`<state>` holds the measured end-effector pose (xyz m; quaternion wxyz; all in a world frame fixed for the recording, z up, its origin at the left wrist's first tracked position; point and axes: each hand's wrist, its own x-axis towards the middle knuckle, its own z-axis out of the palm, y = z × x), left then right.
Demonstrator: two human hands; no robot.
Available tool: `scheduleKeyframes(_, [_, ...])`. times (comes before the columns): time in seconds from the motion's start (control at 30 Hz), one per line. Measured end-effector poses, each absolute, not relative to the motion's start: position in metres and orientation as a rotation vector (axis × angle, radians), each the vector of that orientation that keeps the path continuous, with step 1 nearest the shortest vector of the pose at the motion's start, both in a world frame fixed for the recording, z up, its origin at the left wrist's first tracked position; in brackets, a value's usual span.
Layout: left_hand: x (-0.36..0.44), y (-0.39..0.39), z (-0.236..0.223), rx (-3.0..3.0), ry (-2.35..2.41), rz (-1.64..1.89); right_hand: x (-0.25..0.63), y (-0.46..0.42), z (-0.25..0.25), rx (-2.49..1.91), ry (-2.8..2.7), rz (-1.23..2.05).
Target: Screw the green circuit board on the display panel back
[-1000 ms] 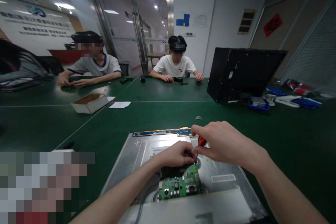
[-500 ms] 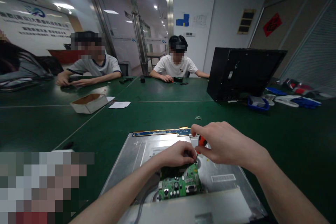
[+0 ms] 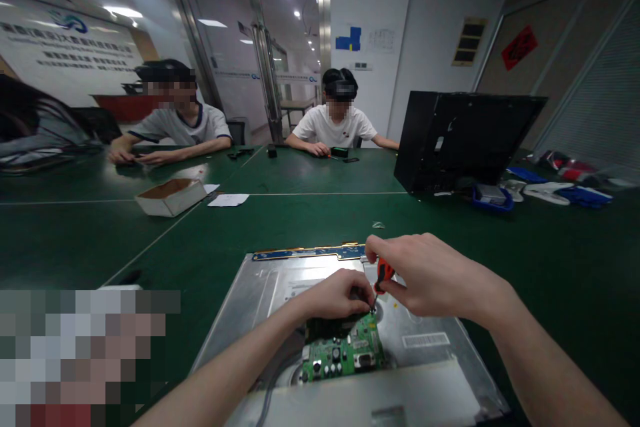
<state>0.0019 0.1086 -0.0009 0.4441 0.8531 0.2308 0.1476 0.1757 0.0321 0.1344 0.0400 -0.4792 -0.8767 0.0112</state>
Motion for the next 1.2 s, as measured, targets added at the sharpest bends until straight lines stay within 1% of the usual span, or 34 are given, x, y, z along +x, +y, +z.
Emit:
scheduleKeyframes(0.2, [0.0019, 0.1062, 0.0013, 2.1, 0.565, 0.357, 0.1721, 0.0354, 0.136, -1.601, -2.656, -0.064])
scheduleKeyframes(0.47, [0.0016, 0.1061, 0.0025, 2.125, 0.589, 0.376, 0.1723, 0.0317, 0.1367, -1.479, -2.694, -0.022])
scheduleKeyframes(0.7, [0.0017, 0.1065, 0.0007, 2.123, 0.566, 0.362, 0.1704, 0.0364, 0.1358, -1.6, -2.659, -0.097])
scheduleKeyframes(0.93, [0.0019, 0.1068, 0.0004, 2.132, 0.589, 0.375, 0.1703, 0.0312, 0.1371, -1.475, -2.684, -0.035])
scheduleKeyframes(1.2, [0.0018, 0.1075, -0.0006, 2.131, 0.585, 0.367, 0.1693, 0.0341, 0.137, -1.596, -2.682, -0.117])
